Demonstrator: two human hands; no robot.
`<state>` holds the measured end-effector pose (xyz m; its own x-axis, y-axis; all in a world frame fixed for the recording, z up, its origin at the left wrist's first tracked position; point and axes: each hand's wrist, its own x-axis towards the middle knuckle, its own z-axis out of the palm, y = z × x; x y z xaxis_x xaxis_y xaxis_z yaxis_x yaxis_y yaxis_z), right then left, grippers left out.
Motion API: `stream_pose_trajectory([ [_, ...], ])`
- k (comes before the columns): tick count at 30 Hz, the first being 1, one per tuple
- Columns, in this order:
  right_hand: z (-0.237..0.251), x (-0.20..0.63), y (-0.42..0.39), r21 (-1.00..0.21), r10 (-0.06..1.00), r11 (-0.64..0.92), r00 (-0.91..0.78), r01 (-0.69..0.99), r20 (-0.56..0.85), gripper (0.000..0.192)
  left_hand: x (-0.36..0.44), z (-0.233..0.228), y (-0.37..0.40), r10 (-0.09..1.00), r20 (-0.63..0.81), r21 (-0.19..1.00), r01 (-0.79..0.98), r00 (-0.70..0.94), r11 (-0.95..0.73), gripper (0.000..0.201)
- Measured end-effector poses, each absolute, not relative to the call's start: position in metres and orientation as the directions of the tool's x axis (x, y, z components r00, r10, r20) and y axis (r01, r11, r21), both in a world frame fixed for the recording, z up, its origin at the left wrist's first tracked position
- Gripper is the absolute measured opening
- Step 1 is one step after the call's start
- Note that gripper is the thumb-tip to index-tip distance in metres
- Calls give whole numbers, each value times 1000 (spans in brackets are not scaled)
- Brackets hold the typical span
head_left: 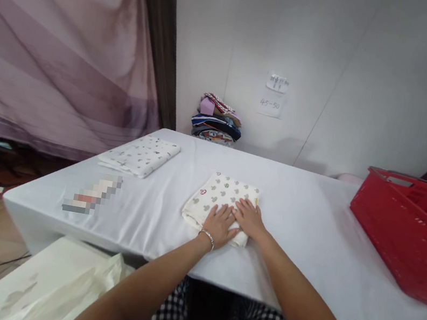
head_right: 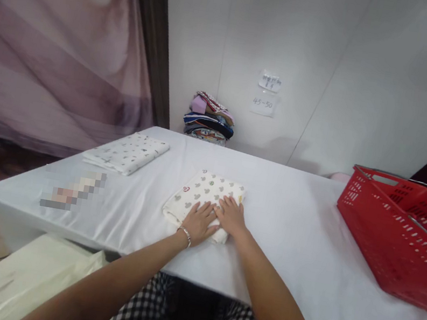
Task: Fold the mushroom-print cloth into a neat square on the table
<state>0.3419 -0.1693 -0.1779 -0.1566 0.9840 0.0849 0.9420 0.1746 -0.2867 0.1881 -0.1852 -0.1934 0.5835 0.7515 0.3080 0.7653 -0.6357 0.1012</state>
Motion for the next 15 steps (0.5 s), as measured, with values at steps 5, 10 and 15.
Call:
stream_pose_trajectory([
  [5, -178, 340, -200, -272, 984, 176, -161, 946, 78, 46, 166, -198, -208, 714, 331, 105, 728, 618, -678, 54],
  [10, -195, 339, -252, -207, 940, 308, -262, 929, 219, 47, 128, -198, -232, 707, 282, 105, 712, 648, -694, 53],
  [15, -201, 339, -269, -98, 900, 364, -323, 926, 291, 45, 111, -194, -233, 739, 293, 99, 750, 607, -654, 50],
])
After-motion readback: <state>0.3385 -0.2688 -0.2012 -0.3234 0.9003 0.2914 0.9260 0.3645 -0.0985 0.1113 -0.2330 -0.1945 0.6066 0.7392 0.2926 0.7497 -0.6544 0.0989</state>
